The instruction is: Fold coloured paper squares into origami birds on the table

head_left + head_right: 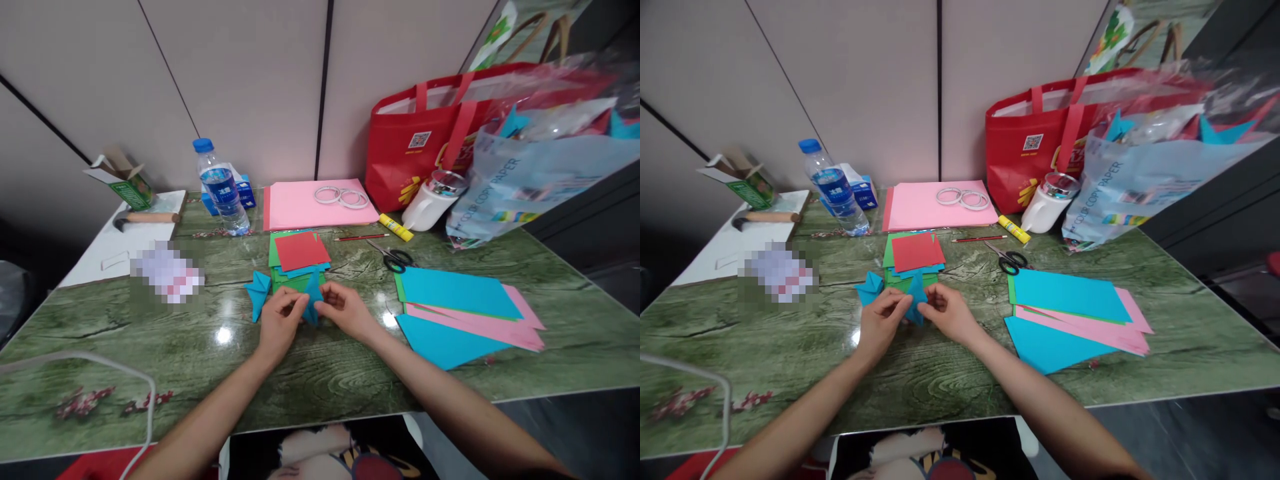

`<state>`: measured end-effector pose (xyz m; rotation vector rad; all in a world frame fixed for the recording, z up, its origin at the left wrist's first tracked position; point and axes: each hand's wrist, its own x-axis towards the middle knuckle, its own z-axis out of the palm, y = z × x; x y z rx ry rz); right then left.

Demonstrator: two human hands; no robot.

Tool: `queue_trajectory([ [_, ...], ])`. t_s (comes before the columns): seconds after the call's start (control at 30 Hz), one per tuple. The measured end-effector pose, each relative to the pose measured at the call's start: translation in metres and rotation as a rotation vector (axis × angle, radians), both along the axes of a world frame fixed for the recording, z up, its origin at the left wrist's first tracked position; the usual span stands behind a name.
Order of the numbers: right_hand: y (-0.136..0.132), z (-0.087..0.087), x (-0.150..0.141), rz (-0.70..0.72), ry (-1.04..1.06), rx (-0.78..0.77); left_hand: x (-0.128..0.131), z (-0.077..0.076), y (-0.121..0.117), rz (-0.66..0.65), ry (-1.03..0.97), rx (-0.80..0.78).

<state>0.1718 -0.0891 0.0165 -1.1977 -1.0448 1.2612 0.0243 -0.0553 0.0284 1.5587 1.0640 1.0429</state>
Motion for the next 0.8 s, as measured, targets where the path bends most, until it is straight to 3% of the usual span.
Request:
queue_trajectory([
  [0.13,0.0007,-0.0029,-0.0011,0.002,0.066,-0.050,0.0000,-0.0021,-0.0001,0.019,0.010,-0.015],
  [0.37,-0.0004,-0.0031,-0.0029,-0.001,-0.007,-0.069,0.0016,-0.0076,0.0013,-0.071,-0.137,-0.266],
  [0.8,-0.0004,0.0035,0.0044,0.156,0.239,-0.122,-0.0027,-0.0027,0.0014,-0.038,-0.138,-0.199],
])
